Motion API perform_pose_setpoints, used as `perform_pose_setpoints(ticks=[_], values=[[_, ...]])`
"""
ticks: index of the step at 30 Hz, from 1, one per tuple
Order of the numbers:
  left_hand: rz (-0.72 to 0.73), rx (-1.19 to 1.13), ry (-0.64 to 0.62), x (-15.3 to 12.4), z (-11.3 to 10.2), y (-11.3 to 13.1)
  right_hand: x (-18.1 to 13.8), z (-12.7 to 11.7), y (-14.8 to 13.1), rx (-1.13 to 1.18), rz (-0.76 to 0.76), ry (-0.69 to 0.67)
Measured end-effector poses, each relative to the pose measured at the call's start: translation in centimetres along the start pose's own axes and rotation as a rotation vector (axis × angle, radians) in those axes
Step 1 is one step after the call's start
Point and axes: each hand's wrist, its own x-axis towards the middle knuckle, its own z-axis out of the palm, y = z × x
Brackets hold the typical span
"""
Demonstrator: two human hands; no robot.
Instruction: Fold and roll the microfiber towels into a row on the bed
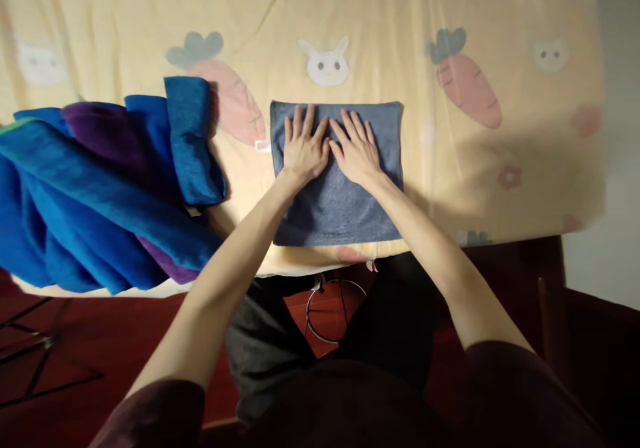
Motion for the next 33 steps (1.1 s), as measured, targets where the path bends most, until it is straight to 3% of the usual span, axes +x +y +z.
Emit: perform_pose_setpoints(ticks=[2,5,7,10,13,15,17,21,23,27,29,33], values=[[-0.048,-0.028,0.032,-0.5,0.2,-2.1,-0.5,0.7,3.3,0.01,0.04,-0.032],[-0.111,-0.066,0.07,0.4,-0.8,-6.0,-0.3,-0.2,9.0,0.031,0.122,0.019],[-0.145,-0.053,0.068,1.3,-1.5,-7.2,-0.1,-1.3,10.4,0.017,0.189,0.034],[-0.113,-0.027,0.053,1.1,-1.7,-5.6,-0.9,-2.0,7.0,-0.017,0.188,0.077],[-0.005,-0.038,-0.011,-1.9,-1.1,-2.4,-3.7,-1.0,1.7,0.004,0.041,0.084],[0.025,-0.028,-0.06,-4.5,-0.8,-1.0,-5.9,-0.1,0.4,0.032,-0.039,0.013],[-0.003,-0.018,-0.062,-6.5,-0.9,-0.6,-7.6,0.5,1.3,0.05,-0.036,-0.027],[-0.087,-0.015,-0.007,-8.2,-1.1,0.1,-9.3,0.5,3.8,0.023,0.156,0.031],[-0.078,-0.011,-0.016,-9.0,-0.4,1.7,-10.2,0.7,2.8,0.003,0.172,0.048],[-0.024,-0.018,-0.111,-12.8,0.8,5.1,-14.0,1.3,-0.7,0.03,-0.004,-0.053],[-0.059,-0.018,-0.131,-15.3,0.2,5.3,-16.0,1.1,-0.5,0.065,0.01,-0.089],[-0.152,0.006,-0.107,-18.9,-2.2,3.9,-19.0,-0.1,2.2,0.079,0.175,-0.029]])
